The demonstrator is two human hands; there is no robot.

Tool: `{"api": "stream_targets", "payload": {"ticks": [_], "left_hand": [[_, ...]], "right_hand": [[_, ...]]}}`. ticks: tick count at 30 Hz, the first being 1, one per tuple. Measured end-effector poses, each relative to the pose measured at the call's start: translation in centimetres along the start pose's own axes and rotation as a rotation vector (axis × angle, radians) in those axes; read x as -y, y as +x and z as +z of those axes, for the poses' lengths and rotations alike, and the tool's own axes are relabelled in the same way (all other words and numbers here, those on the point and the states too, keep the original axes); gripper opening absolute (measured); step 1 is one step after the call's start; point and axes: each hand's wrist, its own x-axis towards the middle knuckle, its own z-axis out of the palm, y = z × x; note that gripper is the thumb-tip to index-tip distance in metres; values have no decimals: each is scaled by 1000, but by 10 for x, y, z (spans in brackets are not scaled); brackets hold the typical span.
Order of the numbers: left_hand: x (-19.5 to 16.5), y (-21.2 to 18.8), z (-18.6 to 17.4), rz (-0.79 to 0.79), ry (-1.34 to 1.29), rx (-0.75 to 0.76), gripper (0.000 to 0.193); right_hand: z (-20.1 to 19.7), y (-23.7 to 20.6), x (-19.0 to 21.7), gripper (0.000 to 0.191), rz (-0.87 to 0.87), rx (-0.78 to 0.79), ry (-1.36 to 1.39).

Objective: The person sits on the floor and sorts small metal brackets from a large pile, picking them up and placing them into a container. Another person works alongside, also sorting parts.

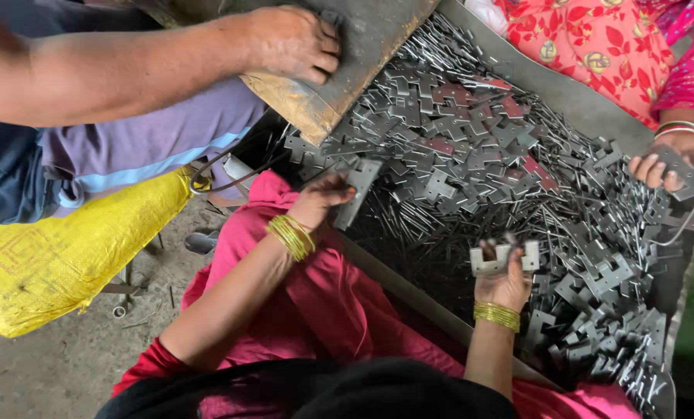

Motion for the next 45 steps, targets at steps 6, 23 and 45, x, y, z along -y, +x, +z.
{"api": "stream_targets", "payload": {"ticks": [6, 23, 45], "left_hand": [[-11, 43, 3, 120, 632, -128, 52], [-125, 145, 50, 737, 1583, -821, 37], [21, 17, 122, 328, 1067, -93, 34]], "right_hand": [[-1, 39, -63, 41, -105, -99, -1370], [14, 17, -77, 28, -100, -132, -1398], [-8, -10, -63, 37, 355, 22, -131]]}}
